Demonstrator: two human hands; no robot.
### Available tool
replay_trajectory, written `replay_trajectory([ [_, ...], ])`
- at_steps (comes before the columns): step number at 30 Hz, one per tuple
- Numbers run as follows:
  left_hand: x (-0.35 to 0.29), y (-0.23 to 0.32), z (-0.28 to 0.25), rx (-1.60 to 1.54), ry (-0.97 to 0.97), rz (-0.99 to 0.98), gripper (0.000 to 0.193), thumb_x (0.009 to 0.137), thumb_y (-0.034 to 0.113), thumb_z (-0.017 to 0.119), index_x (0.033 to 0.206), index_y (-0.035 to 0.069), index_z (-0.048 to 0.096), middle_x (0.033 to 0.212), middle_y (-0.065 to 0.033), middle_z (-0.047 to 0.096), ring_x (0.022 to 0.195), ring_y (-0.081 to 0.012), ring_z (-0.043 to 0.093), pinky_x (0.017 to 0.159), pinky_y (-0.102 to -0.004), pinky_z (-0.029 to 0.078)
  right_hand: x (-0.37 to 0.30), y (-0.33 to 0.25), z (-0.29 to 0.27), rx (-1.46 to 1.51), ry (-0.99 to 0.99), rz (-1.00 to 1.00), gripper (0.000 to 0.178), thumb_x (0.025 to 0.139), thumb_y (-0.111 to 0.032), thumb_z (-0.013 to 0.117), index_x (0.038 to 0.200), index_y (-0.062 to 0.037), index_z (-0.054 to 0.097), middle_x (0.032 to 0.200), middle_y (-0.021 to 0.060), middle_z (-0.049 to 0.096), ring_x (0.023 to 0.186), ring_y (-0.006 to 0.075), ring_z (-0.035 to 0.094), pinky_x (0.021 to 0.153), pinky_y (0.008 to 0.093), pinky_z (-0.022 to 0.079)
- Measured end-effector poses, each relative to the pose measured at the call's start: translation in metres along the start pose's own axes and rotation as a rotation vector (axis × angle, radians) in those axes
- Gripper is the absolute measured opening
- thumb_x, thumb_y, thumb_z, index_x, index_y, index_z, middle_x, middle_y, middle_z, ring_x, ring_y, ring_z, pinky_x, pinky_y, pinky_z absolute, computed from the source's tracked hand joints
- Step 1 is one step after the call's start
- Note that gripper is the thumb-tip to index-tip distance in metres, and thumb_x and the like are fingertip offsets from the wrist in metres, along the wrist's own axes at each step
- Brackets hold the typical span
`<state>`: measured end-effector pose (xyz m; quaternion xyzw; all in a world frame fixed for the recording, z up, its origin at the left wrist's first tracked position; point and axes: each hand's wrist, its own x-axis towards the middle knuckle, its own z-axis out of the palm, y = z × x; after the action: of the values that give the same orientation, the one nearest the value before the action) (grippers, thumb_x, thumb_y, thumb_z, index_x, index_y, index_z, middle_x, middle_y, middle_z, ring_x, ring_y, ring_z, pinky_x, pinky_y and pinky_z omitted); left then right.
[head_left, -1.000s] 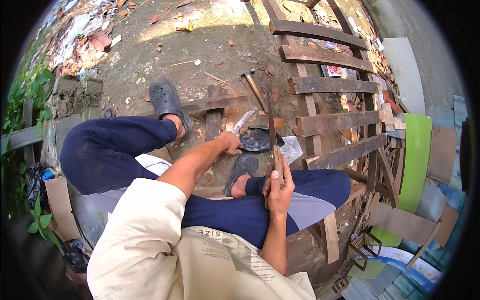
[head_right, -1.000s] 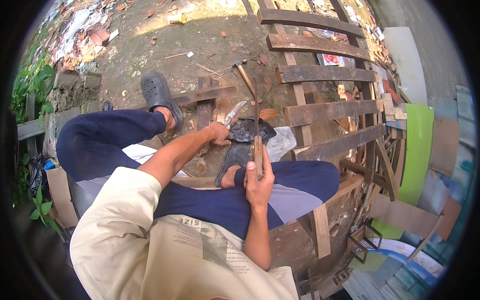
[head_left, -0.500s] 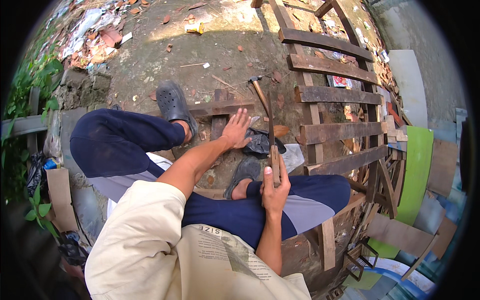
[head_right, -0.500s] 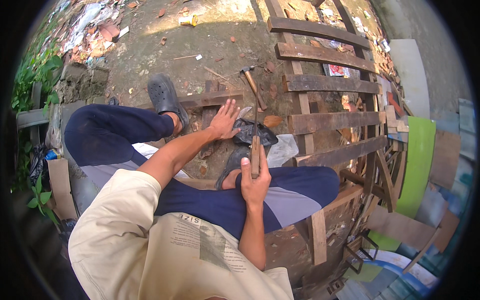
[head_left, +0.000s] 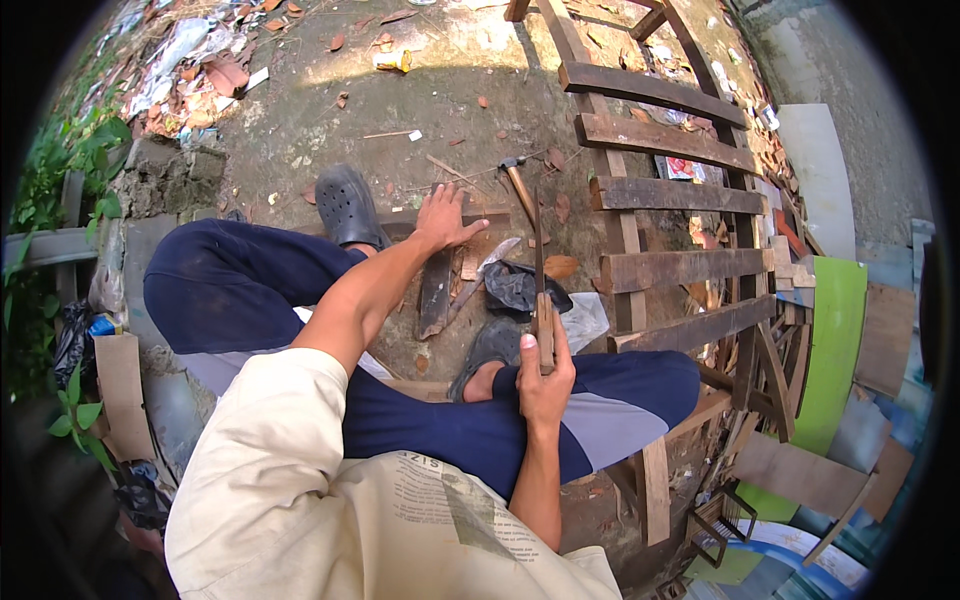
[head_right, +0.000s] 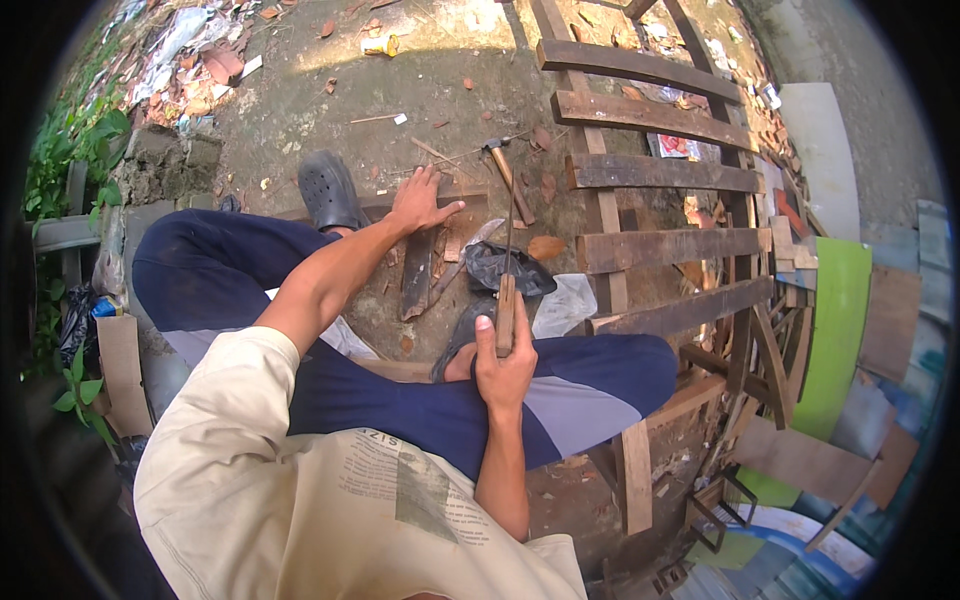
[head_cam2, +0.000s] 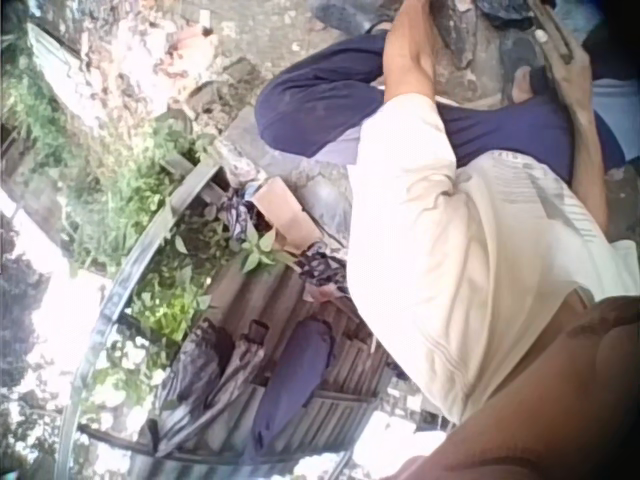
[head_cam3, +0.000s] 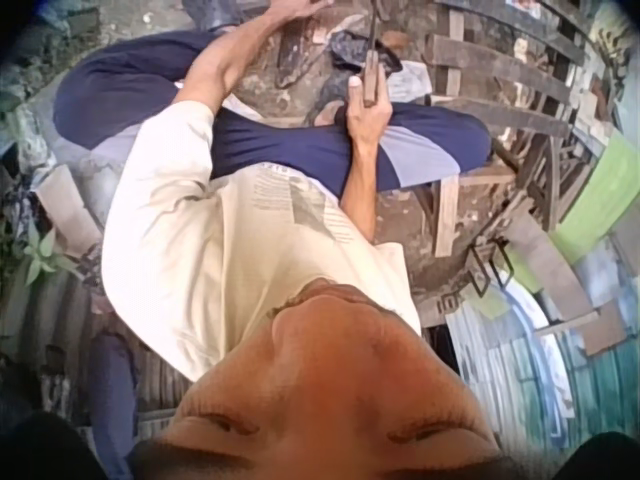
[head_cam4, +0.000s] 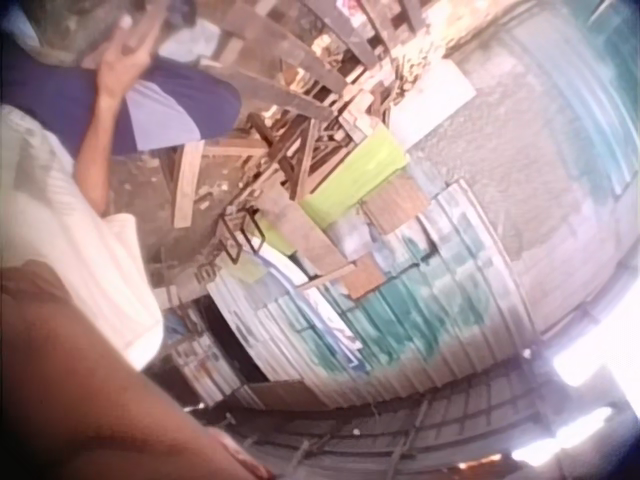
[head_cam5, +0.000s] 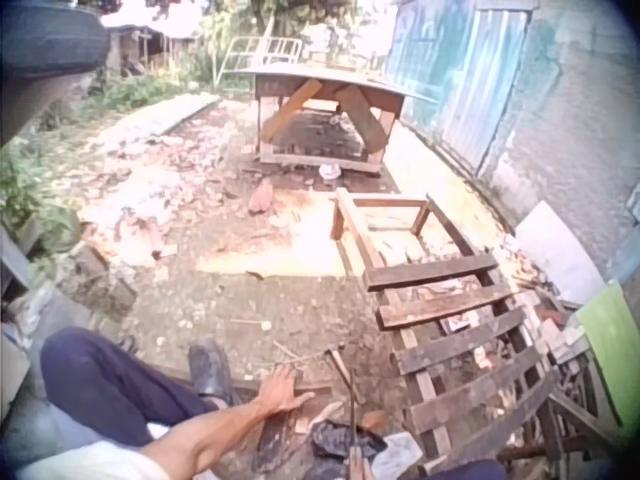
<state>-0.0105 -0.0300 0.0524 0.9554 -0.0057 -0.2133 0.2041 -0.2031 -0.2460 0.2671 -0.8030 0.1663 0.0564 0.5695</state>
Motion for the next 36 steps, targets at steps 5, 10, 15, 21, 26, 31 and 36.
replay_trajectory([
  [5,0.015,0.021,0.002,0.011,-0.175,0.212,0.096,0.089,0.071,0.061,0.154,0.002,0.045,0.161,-0.0250,0.040,0.147,-0.0425,0.040,0.119,-0.0513,0.037,0.001,0.000,0.004,-0.003,-0.014,0.026,0.069,0.098,-0.034,0.074,0.145,0.0110,0.052,0.131,0.0299,0.068,0.119,0.0324,0.068,0.100,0.0393,0.052],
  [10,-0.001,0.014,-0.008,-0.303,0.020,0.258,0.062,0.088,0.053,0.071,0.135,0.013,0.066,0.115,-0.0222,0.074,0.108,-0.0395,0.071,0.094,-0.0490,0.055,0.003,0.000,0.002,0.024,0.000,0.033,0.069,0.098,-0.034,0.074,0.146,0.0105,0.052,0.133,0.0304,0.066,0.122,0.0330,0.067,0.102,0.0397,0.052],
  [15,-0.015,-0.050,-0.003,-0.127,0.223,0.049,0.074,0.092,0.056,0.068,0.144,0.004,0.058,0.135,-0.0244,0.066,0.126,-0.0404,0.062,0.109,-0.0473,0.048,0.001,-0.001,0.003,0.002,-0.022,0.005,0.068,0.098,-0.033,0.073,0.146,0.0104,0.052,0.133,0.0298,0.067,0.121,0.0317,0.068,0.101,0.0387,0.052],
  [21,-0.019,-0.081,0.023,-0.021,-0.010,-0.043,0.095,0.093,0.073,0.054,0.157,0.004,0.043,0.151,-0.0250,0.052,0.141,-0.0422,0.049,0.118,-0.0517,0.038,0.000,-0.007,0.004,-0.002,-0.029,0.027,0.068,0.098,-0.032,0.074,0.146,0.0105,0.052,0.132,0.0297,0.067,0.119,0.0325,0.069,0.099,0.0384,0.053],
  [26,-0.017,-0.076,0.013,0.073,-0.157,-0.060,0.105,0.087,0.079,0.059,0.159,0.005,0.040,0.152,-0.0258,0.050,0.143,-0.0438,0.046,0.120,-0.0521,0.037,0.004,-0.002,0.004,-0.058,-0.011,-0.063,0.064,0.099,-0.029,0.073,0.146,0.0089,0.053,0.125,0.0247,0.069,0.110,0.0263,0.068,0.093,0.0357,0.054],
  [31,-0.030,-0.059,0.010,0.041,-0.218,-0.134,0.111,0.081,0.081,0.065,0.154,0.000,0.044,0.155,-0.0232,0.048,0.147,-0.0385,0.043,0.119,-0.0547,0.038,0.002,-0.003,0.003,-0.119,0.020,-0.135,0.057,0.101,-0.027,0.071,0.145,0.0060,0.056,0.123,0.0177,0.073,0.107,0.0202,0.068,0.094,0.0343,0.054],
  [36,-0.020,-0.067,0.008,0.065,-0.269,-0.106,0.119,0.077,0.084,0.066,0.153,-0.004,0.041,0.146,-0.0281,0.056,0.137,-0.0404,0.055,0.112,-0.0502,0.045,0.001,-0.009,0.003,-0.104,0.014,-0.127,0.059,0.100,-0.027,0.072,0.146,0.0073,0.055,0.125,0.0210,0.072,0.109,0.0221,0.070,0.095,0.0342,0.054],
])
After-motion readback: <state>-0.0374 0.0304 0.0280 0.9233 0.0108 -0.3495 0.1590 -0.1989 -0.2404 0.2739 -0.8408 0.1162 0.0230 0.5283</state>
